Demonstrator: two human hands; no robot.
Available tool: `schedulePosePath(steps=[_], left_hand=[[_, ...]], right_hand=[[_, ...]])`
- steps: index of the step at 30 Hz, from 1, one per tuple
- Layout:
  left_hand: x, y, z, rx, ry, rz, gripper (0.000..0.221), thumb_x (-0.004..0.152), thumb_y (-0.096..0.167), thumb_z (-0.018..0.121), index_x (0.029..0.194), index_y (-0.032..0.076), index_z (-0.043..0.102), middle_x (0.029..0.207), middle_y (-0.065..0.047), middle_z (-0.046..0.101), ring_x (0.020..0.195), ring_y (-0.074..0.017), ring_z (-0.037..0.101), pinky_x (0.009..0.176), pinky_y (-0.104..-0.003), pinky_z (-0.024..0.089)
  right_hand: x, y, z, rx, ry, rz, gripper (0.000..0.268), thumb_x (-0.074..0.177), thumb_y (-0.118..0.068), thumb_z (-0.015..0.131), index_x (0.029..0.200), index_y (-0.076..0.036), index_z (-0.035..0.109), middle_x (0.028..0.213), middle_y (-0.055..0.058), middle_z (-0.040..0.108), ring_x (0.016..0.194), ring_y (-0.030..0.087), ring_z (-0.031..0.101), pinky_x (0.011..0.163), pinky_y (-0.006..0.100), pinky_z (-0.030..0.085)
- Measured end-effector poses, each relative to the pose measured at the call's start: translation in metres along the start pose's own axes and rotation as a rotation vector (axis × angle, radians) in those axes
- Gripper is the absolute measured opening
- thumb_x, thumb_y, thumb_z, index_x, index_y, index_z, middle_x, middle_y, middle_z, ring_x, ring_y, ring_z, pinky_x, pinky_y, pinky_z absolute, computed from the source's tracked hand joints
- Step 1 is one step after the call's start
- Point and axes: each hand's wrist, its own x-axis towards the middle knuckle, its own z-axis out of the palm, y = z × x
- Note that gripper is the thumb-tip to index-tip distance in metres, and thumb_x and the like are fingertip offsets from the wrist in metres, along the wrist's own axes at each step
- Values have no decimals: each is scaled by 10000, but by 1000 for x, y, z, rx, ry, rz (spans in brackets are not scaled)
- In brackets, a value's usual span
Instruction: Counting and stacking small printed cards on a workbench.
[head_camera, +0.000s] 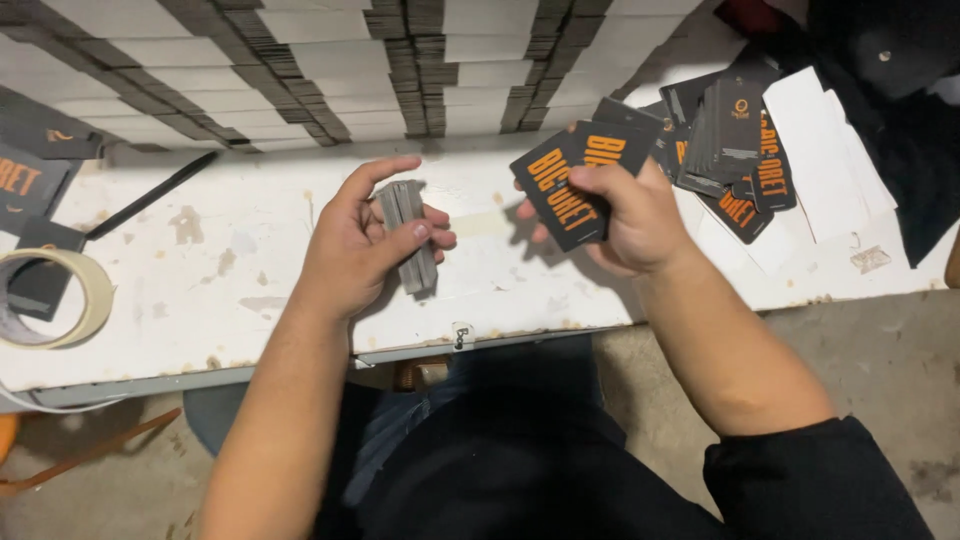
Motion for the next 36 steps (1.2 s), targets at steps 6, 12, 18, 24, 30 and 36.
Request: schedulePosePath(steps=[6,12,18,24,30,36], left_hand=[[2,-13,-9,-9,85,64,446,649,31,714,1035,-47,505,877,-213,616,774,-227,642,664,-323,576],[12,-24,-23,-18,176,102,413,698,92,708,1038,-28,507,857,-175,624,734,-209,644,657,-325,575],[9,-14,-23,-129,258,81,377,689,76,709,995,-31,519,797,-128,623,707,-196,643,624,-314,576],[8,-10,-21,-128,317,76,361,704,109,704,996,-17,534,807,-122,634,699,-185,645,629,-315,571],[7,-7,-15,-71,284,72,419,624,39,743,976,-30,526,792,-151,631,718,-196,645,629,-315,577],[5,-1,-10,-114,282,124,380,662,17,698,992,-38,519,812,-176,629,740,-216,645,652,-334,575]], right_hand=[[12,42,54,-210,56,-131,228,694,-4,517,911,66,513,714,232,578,580,331,617,468,433,555],[13,50,84,-965,44,-229,313,748,-103,572,1043,-13,520,904,172,611,896,279,586,809,414,459],[23,37,88,-816,-223,-53,230,634,-68,690,829,6,594,655,130,607,602,189,611,538,304,539],[29,39,80,-667,-324,-1,205,700,-149,707,785,12,613,662,154,624,615,181,616,574,321,554],[36,48,63,-744,-271,-80,340,555,-130,822,771,-9,590,683,91,603,639,157,591,580,275,534],[26,46,84,-638,-103,-148,307,874,-241,485,657,-30,536,488,146,531,362,191,535,296,239,422]])
